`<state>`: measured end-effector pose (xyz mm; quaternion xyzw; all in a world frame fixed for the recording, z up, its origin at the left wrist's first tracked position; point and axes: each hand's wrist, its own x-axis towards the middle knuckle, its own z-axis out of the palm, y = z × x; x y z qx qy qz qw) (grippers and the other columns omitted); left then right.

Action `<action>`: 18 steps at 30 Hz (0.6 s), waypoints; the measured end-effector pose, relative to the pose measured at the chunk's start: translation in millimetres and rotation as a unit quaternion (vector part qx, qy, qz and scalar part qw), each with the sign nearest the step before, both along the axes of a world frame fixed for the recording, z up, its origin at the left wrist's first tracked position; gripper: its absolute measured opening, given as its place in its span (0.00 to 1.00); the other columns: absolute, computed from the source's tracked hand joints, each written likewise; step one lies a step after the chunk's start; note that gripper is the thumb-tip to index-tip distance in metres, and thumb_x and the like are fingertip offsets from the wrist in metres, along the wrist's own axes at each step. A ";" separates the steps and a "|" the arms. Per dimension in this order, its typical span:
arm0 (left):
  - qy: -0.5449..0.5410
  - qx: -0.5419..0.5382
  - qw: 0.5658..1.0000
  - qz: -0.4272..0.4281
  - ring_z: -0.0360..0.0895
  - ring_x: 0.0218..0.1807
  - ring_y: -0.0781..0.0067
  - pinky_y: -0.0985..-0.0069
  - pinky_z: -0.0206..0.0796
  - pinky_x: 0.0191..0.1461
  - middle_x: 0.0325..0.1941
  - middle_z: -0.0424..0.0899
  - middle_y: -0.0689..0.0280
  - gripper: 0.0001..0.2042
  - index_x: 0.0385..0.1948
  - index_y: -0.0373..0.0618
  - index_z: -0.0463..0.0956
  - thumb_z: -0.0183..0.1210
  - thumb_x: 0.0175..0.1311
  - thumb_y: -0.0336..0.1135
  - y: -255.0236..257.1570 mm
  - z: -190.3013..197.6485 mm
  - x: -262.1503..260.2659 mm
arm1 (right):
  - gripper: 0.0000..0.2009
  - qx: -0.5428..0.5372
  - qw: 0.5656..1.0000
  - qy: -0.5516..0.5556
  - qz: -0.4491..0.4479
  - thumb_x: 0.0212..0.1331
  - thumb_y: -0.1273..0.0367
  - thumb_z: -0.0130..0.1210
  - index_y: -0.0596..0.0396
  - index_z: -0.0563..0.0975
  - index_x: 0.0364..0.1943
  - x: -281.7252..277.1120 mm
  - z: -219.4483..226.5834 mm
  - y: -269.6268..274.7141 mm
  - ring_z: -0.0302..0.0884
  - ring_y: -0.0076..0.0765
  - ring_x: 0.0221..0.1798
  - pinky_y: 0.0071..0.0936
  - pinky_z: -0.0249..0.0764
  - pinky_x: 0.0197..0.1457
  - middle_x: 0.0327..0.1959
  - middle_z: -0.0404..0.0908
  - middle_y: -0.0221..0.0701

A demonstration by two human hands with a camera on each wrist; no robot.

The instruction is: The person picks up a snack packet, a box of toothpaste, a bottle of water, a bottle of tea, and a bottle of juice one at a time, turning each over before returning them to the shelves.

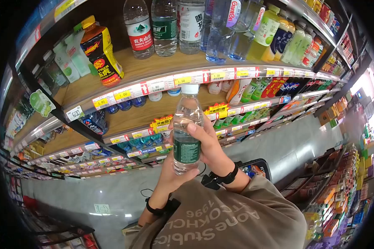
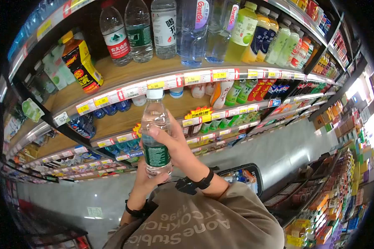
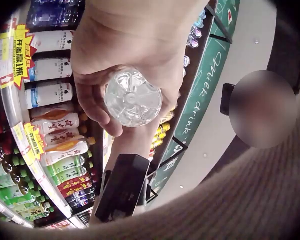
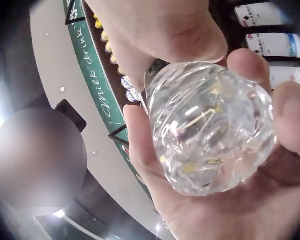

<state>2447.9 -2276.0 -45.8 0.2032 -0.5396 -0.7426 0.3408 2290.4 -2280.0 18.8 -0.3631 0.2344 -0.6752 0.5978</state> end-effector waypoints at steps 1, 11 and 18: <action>-0.001 0.011 1.000 -0.003 0.79 0.48 0.79 0.77 0.71 0.52 0.47 0.81 0.68 0.26 0.55 0.40 0.72 0.72 0.55 0.30 1.6 -0.9 0.0 | 0.30 0.008 1.000 0.002 -0.004 0.63 0.62 0.64 0.52 0.65 0.66 -0.6 0.0 1.2 0.82 0.34 0.41 0.32 0.82 0.44 0.45 0.79 0.35; 0.018 0.000 0.999 -0.026 0.78 0.46 0.79 0.77 0.70 0.50 0.46 0.81 0.67 0.22 0.52 0.40 0.73 0.70 0.57 0.31 1.1 8.6 -4.0 | 0.29 0.029 0.999 0.001 -0.016 0.64 0.63 0.63 0.52 0.65 0.67 -3.5 12.5 8.6 0.82 0.33 0.41 0.32 0.82 0.46 0.46 0.79 0.32; 0.000 -0.028 0.999 -0.034 0.79 0.44 0.80 0.78 0.71 0.48 0.45 0.82 0.67 0.22 0.52 0.40 0.73 0.70 0.58 0.30 -0.7 0.4 -3.0 | 0.30 0.018 1.000 0.013 -0.020 0.64 0.61 0.64 0.53 0.65 0.66 -4.4 4.9 8.3 0.83 0.37 0.42 0.35 0.82 0.47 0.47 0.80 0.36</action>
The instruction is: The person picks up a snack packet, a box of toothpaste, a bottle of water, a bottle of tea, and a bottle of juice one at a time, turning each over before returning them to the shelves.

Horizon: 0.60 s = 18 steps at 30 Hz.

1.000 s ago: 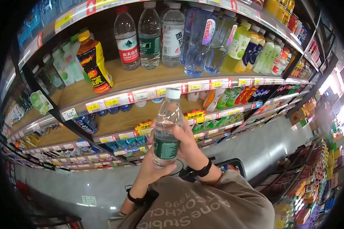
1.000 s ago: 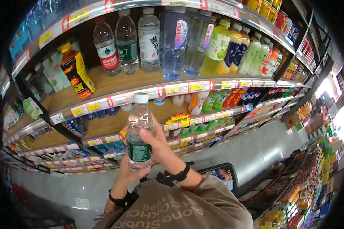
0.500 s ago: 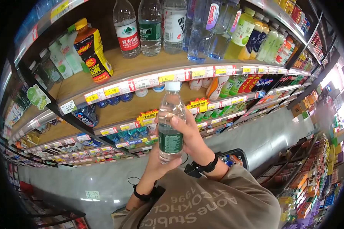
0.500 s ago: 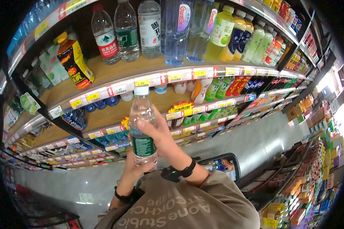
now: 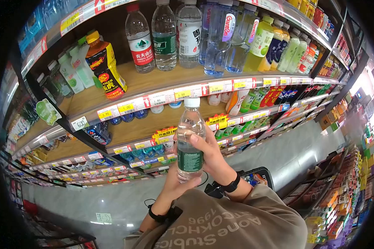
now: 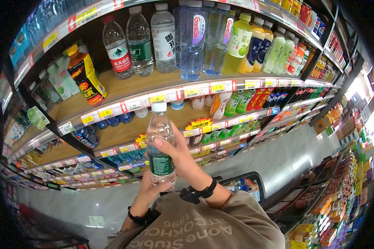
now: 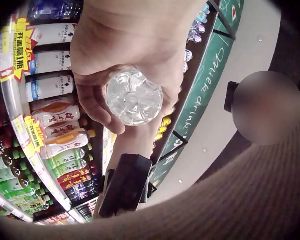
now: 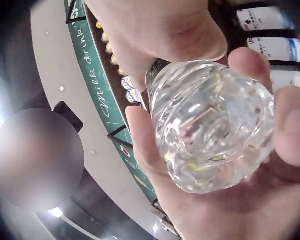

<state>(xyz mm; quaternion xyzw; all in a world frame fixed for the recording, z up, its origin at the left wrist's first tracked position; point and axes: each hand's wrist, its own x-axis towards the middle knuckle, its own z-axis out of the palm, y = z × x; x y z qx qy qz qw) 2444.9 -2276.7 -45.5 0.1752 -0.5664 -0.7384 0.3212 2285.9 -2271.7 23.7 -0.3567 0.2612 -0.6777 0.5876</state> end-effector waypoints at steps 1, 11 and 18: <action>-0.010 -0.006 1.000 -0.009 0.79 0.44 0.80 0.78 0.71 0.48 0.45 0.82 0.68 0.22 0.52 0.40 0.73 0.70 0.57 0.30 -0.7 -1.9 0.3 | 0.32 0.003 1.000 0.002 -0.002 0.63 0.58 0.64 0.54 0.64 0.67 -0.8 -4.5 -1.4 0.84 0.40 0.43 0.38 0.83 0.48 0.47 0.80 0.40; 0.004 0.006 1.000 0.007 0.80 0.45 0.78 0.77 0.72 0.49 0.44 0.83 0.66 0.22 0.52 0.40 0.72 0.70 0.57 0.30 0.0 -6.3 -2.2 | 0.37 -0.001 1.000 0.010 -0.020 0.62 0.57 0.65 0.55 0.60 0.71 -2.8 -5.4 -1.8 0.84 0.42 0.46 0.41 0.83 0.51 0.49 0.79 0.43; 0.002 0.002 1.000 -0.003 0.81 0.45 0.77 0.76 0.73 0.49 0.44 0.83 0.66 0.23 0.52 0.39 0.72 0.71 0.57 0.32 0.1 -8.4 -5.2 | 0.31 0.010 1.000 -0.019 -0.014 0.65 0.64 0.63 0.51 0.63 0.70 -4.5 -4.4 6.3 0.83 0.32 0.44 0.33 0.81 0.48 0.48 0.79 0.33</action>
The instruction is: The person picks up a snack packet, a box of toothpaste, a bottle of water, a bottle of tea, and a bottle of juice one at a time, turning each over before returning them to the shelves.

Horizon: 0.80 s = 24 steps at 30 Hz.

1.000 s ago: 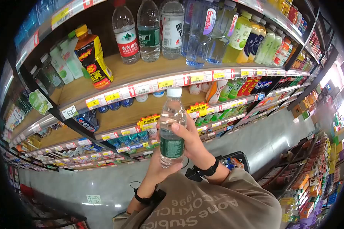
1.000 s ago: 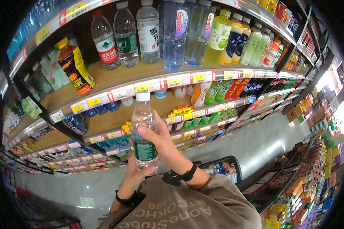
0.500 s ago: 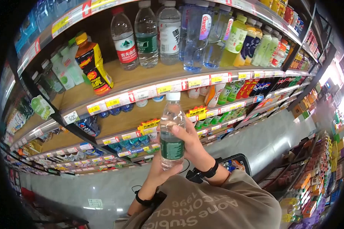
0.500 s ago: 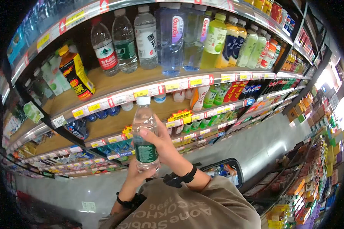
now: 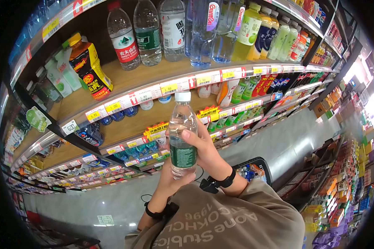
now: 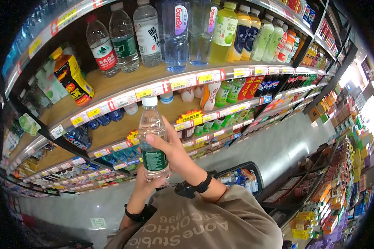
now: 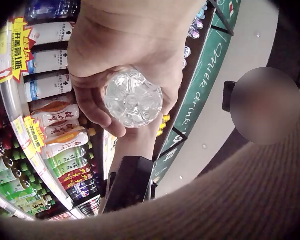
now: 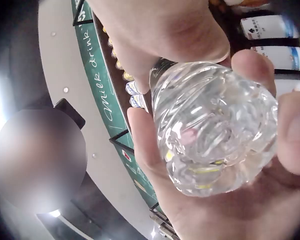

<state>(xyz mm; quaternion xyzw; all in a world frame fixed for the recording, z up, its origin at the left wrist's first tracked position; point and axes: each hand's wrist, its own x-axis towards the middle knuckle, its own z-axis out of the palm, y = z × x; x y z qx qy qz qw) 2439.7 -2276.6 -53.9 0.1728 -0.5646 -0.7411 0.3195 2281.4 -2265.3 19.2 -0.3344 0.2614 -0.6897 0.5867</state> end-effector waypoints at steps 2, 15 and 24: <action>-0.002 -0.003 1.000 -0.004 0.80 0.45 0.77 0.76 0.72 0.49 0.44 0.82 0.66 0.23 0.52 0.39 0.72 0.71 0.57 0.32 -0.4 0.6 -0.3 | 0.31 -0.002 1.000 -0.005 -0.005 0.65 0.64 0.63 0.51 0.63 0.70 -0.3 -2.7 -0.5 0.83 0.32 0.44 0.32 0.81 0.49 0.49 0.79 0.32; 0.020 0.013 1.000 0.005 0.80 0.41 0.78 0.77 0.73 0.45 0.42 0.83 0.67 0.21 0.50 0.40 0.74 0.72 0.56 0.34 9.9 5.8 -6.2 | 0.27 -0.005 1.000 -0.002 -0.012 0.66 0.65 0.62 0.52 0.66 0.67 -1.6 0.4 7.1 0.82 0.32 0.46 0.34 0.84 0.49 0.50 0.79 0.33; 0.008 -0.006 1.000 0.015 0.82 0.41 0.78 0.78 0.74 0.43 0.41 0.84 0.66 0.21 0.50 0.39 0.74 0.71 0.56 0.33 20.5 6.4 -21.9 | 0.28 -0.016 1.000 -0.009 -0.024 0.66 0.66 0.62 0.52 0.65 0.68 -18.4 1.5 18.6 0.80 0.30 0.50 0.34 0.83 0.50 0.52 0.77 0.32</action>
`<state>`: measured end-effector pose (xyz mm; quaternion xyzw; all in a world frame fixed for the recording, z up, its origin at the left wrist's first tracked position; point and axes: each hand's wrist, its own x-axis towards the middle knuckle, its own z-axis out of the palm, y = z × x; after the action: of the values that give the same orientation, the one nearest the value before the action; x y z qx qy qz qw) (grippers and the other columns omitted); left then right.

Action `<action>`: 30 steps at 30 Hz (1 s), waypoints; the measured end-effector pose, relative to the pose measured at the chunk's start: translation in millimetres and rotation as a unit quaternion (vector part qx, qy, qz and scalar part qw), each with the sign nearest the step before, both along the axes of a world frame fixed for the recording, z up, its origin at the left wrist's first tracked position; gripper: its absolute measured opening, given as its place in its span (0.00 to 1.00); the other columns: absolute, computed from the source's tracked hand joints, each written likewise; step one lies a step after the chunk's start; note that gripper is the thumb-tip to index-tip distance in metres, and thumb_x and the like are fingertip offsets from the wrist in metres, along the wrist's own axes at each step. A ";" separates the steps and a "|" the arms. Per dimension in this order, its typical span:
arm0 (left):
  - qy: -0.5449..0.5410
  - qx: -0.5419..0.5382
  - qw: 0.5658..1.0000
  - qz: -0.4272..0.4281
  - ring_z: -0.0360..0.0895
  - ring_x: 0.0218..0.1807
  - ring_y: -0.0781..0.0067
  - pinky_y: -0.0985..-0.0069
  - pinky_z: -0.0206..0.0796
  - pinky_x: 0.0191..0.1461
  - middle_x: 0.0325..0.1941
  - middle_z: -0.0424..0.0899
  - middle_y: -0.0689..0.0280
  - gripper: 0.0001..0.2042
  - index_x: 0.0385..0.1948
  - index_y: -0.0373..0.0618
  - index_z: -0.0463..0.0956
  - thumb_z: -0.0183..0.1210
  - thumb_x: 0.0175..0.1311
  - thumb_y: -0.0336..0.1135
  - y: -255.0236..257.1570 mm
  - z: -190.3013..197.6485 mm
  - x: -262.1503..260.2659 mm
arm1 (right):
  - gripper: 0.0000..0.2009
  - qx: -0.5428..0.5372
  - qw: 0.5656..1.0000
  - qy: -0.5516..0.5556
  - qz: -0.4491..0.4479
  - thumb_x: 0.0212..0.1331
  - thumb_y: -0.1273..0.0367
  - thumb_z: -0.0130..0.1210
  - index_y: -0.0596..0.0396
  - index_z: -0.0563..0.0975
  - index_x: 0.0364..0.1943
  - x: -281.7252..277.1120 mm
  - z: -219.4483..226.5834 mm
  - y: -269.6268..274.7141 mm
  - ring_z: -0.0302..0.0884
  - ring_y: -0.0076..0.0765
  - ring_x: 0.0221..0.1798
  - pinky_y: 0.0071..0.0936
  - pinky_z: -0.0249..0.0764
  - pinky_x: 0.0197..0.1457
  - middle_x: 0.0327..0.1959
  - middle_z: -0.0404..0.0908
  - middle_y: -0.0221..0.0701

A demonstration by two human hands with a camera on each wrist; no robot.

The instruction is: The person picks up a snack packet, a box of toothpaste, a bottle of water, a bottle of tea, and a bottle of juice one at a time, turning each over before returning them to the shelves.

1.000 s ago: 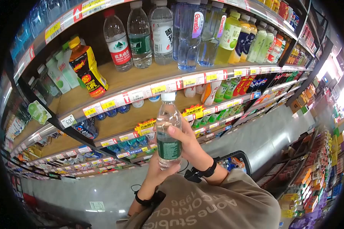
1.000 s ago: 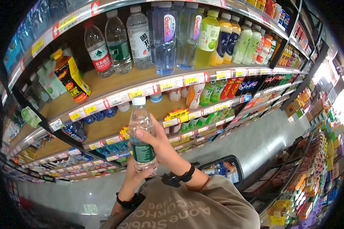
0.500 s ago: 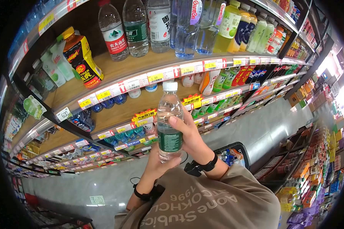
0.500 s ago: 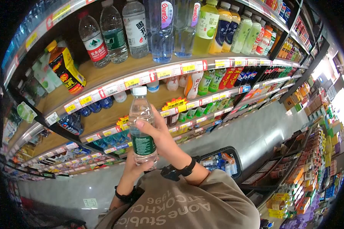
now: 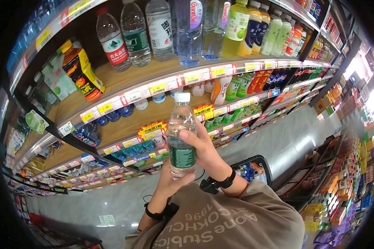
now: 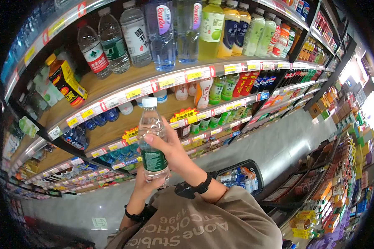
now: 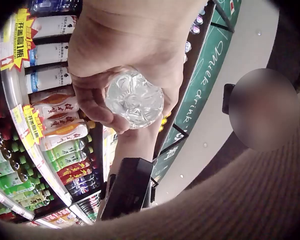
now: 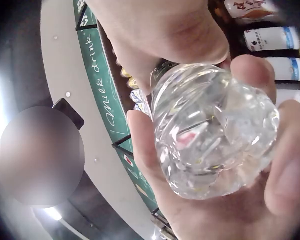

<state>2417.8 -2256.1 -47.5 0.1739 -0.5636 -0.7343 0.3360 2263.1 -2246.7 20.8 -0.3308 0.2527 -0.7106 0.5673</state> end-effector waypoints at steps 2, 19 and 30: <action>-0.004 0.005 1.000 -0.006 0.82 0.41 0.77 0.78 0.74 0.43 0.41 0.84 0.66 0.21 0.50 0.39 0.74 0.71 0.56 0.33 2.3 -1.3 -6.4 | 0.28 -0.005 1.000 -0.003 -0.003 0.66 0.66 0.62 0.52 0.65 0.68 -6.3 0.8 4.1 0.80 0.31 0.50 0.34 0.83 0.50 0.51 0.77 0.32; -0.043 0.000 0.999 -0.005 0.83 0.40 0.76 0.78 0.75 0.42 0.41 0.85 0.63 0.23 0.52 0.40 0.72 0.71 0.56 0.33 32.7 -0.3 -76.5 | 0.33 0.008 1.000 -0.006 0.001 0.65 0.63 0.61 0.52 0.60 0.71 -84.9 -13.1 36.8 0.84 0.39 0.46 0.37 0.82 0.50 0.50 0.81 0.42; -0.123 0.015 0.991 -0.045 0.81 0.38 0.80 0.78 0.74 0.40 0.40 0.83 0.68 0.27 0.57 0.40 0.71 0.72 0.56 0.32 46.5 -3.8 -87.4 | 0.36 -0.015 0.997 0.063 -0.029 0.66 0.57 0.61 0.53 0.58 0.72 -114.8 -47.5 48.4 0.84 0.40 0.47 0.37 0.83 0.49 0.51 0.79 0.42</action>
<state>2330.4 -2209.6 -51.3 0.2422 -0.5969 -0.7300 0.2283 2148.3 -2198.4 -26.7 -0.3757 0.2864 -0.7084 0.5244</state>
